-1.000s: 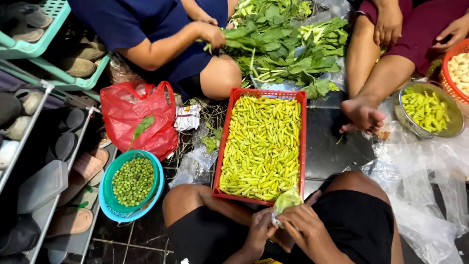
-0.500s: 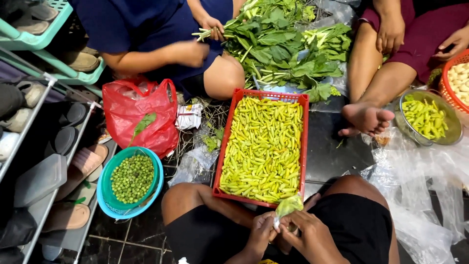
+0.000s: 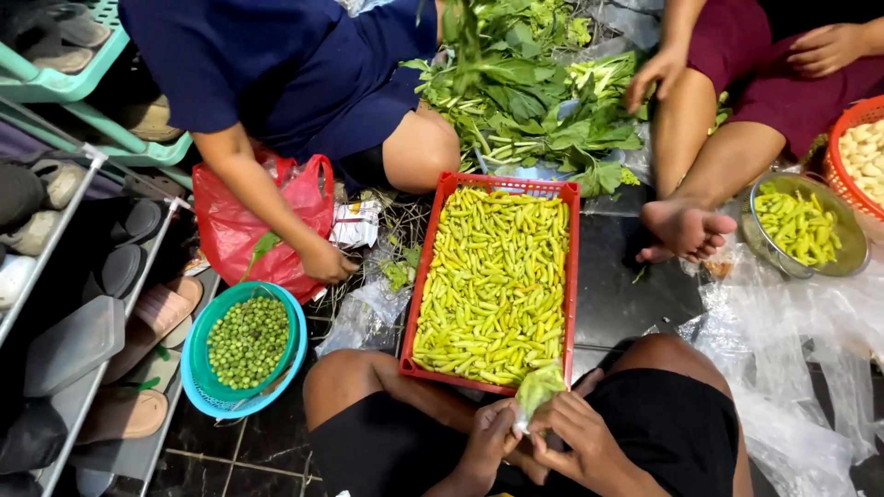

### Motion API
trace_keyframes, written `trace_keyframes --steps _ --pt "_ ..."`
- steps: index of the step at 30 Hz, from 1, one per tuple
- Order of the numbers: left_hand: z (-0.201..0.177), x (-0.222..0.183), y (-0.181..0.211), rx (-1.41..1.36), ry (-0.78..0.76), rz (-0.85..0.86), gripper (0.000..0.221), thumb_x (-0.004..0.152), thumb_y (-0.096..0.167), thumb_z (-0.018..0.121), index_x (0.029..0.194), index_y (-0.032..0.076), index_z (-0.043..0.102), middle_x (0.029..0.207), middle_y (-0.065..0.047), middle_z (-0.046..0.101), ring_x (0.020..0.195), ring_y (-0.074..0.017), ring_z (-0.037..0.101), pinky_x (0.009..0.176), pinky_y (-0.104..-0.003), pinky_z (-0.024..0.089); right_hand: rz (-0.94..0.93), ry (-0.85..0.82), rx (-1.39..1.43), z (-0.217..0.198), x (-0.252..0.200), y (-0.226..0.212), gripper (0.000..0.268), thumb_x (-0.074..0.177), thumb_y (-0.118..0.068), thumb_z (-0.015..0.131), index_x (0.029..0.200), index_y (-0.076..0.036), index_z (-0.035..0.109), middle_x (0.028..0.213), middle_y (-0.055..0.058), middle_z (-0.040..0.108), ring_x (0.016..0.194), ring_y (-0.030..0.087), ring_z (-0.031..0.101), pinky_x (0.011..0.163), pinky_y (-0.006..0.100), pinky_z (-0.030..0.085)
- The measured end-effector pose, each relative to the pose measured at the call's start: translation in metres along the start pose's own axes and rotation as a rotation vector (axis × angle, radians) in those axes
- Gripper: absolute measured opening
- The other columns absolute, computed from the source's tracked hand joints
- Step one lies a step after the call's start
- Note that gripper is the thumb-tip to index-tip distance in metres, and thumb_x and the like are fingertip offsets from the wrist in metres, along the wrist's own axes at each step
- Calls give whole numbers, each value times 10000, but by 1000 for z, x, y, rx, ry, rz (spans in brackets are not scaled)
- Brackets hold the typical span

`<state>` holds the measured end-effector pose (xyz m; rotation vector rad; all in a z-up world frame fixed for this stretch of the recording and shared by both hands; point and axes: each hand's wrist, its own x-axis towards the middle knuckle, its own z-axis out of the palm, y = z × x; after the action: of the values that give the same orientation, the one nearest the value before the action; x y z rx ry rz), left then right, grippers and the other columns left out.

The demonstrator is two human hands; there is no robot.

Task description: People are sitting on the floor sorting and packing various vegetables, including green chilies and leafy greens, into plastic bags.

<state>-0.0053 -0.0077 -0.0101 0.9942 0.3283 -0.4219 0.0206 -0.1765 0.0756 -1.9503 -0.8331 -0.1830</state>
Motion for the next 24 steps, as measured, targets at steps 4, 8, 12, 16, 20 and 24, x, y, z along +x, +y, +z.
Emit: trace_keyframes --steps 4,8,12,16,20,24 --pt "-2 4 -5 -49 1 -16 332 1010 67 524 707 153 418 669 38 353 627 -14 363 587 -190 287 -75 -47 16 -11 3 -1 126 1009 -200 606 940 -108 657 873 27 636 752 185 570 723 322 455" --pt "-3 3 0 37 -14 -59 348 1024 132 531 687 144 445 611 24 365 538 -47 300 548 -243 225 152 -123 111 -13 -4 -1 198 981 -262 665 1127 -134 707 1020 31 721 922 197 674 819 360 512" --pt "-7 7 -8 -5 29 -35 321 971 96 559 680 150 433 643 28 355 606 -48 355 589 -242 255 159 -119 117 -13 -2 -4 235 1005 -230 596 1151 -105 731 1019 46 751 872 203 695 779 369 531" --pt "4 -4 13 31 -5 22 330 990 131 547 663 139 498 585 30 383 528 -38 306 520 -229 194 132 -102 60 -8 -6 -2 284 991 -226 616 1208 -98 746 1055 56 771 954 209 733 846 365 545" --pt "2 -6 14 48 -96 43 395 1092 260 528 723 120 506 493 12 318 420 -54 215 468 -252 156 146 38 31 1 -8 -13 214 948 -201 683 1101 -66 747 1000 84 767 920 220 751 813 372 587" --pt "10 -11 28 -26 -108 -11 313 993 79 547 692 115 471 492 8 279 425 -62 196 462 -263 123 90 105 109 0 -11 -15 200 974 -249 646 888 -78 706 981 101 738 872 220 730 799 364 580"
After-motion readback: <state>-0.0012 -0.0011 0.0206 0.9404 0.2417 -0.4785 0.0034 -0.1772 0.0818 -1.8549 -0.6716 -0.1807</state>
